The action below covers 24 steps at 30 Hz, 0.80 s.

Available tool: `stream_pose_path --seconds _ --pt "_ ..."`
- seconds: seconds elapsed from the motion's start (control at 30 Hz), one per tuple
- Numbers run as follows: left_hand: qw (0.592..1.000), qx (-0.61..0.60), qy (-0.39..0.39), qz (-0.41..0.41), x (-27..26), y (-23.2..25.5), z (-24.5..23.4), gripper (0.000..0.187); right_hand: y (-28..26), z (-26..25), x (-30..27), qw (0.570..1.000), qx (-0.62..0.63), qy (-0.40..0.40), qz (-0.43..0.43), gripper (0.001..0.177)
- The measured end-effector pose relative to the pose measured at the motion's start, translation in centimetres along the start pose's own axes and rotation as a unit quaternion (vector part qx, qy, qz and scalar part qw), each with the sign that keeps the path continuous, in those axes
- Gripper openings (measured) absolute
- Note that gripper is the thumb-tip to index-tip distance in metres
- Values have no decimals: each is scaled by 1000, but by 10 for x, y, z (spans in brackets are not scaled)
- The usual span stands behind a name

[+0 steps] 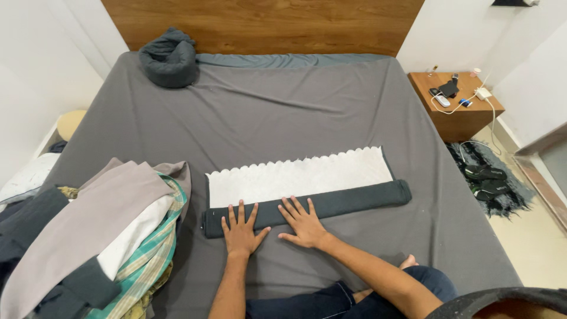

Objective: The person sits on a bed and folds a white towel with a dark border into a compact roll, then places it aside. Next, the person folds a light-colored shirt by hand into a neat rectangle.

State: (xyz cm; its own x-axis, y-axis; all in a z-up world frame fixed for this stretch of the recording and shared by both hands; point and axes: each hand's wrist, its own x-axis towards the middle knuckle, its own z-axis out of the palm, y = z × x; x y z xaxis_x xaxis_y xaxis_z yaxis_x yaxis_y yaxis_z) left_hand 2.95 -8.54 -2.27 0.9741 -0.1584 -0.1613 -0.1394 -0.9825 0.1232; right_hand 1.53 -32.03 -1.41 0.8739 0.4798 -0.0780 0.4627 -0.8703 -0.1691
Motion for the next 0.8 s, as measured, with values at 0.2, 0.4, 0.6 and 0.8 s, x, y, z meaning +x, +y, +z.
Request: stream_pose_path --seconds 0.2,0.4,0.6,0.8 --pt "998 -7 -54 -18 2 -2 -3 92 42 3 -7 995 39 -86 -12 88" --pt "999 -3 -44 -19 5 -6 -3 94 147 -12 -65 987 -39 -145 58 85" --pt "999 1 -41 -18 7 -7 -1 95 225 -15 -129 981 -56 -115 144 77" --pt "999 -24 -43 -15 11 -13 -2 92 251 -24 -151 979 -44 -56 190 81"
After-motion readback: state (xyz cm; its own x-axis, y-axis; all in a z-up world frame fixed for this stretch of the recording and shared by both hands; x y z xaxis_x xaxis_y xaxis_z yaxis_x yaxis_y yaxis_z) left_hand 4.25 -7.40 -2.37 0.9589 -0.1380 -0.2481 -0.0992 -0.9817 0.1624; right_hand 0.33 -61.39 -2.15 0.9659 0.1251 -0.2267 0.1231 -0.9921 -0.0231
